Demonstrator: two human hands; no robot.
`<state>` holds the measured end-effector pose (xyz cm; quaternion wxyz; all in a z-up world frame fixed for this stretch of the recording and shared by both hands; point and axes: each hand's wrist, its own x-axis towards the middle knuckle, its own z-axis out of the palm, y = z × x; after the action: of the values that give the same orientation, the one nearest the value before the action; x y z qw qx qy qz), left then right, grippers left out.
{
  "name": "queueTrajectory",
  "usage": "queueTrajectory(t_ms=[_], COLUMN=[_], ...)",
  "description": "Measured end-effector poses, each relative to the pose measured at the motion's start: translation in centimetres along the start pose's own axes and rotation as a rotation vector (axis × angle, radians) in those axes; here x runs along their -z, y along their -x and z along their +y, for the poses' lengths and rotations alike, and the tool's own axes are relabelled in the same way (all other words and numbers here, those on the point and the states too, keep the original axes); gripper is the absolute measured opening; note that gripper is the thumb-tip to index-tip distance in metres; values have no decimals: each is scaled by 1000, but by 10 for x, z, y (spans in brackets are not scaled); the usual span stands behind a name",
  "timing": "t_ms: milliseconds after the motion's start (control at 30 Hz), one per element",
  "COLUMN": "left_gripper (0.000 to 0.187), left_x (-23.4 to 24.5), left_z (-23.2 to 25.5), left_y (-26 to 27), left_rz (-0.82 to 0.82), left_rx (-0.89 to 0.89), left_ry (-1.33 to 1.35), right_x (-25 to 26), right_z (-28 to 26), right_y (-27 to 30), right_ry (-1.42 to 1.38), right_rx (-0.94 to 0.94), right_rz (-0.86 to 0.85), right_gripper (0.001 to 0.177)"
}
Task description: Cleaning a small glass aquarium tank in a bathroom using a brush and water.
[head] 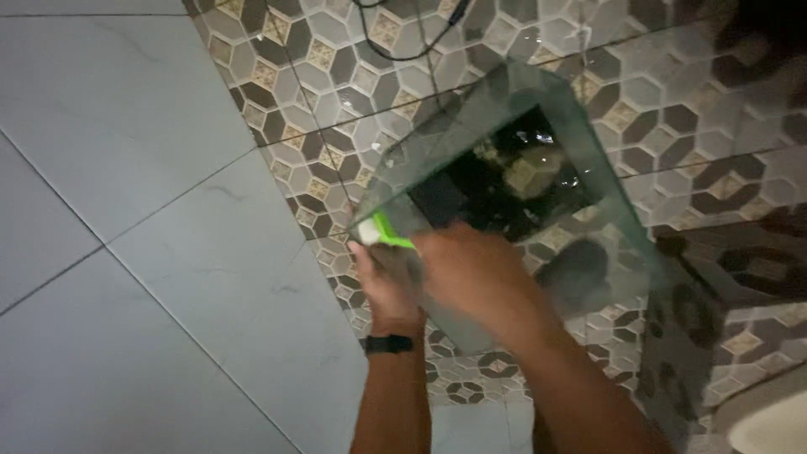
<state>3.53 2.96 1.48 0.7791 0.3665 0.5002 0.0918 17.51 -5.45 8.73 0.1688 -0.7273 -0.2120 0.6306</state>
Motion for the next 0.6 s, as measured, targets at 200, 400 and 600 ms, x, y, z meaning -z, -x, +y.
queueTrajectory(t_ms=[200,400,600], left_gripper=[70,69,68], left_x=[88,44,52], left_z=[-69,-33,-42], left_y=[-22,-8,-15], left_rz=[-81,-51,9], left_rx=[-48,-52,-34], left_ry=[221,-12,-4], right_x=[-112,-36,-58], right_z=[61,29,41], right_y=[-178,-33,-92], right_ry=[-52,44,62], right_rx=[-87,97,141], right_rz=[317,8,326], right_gripper=[26,62,21])
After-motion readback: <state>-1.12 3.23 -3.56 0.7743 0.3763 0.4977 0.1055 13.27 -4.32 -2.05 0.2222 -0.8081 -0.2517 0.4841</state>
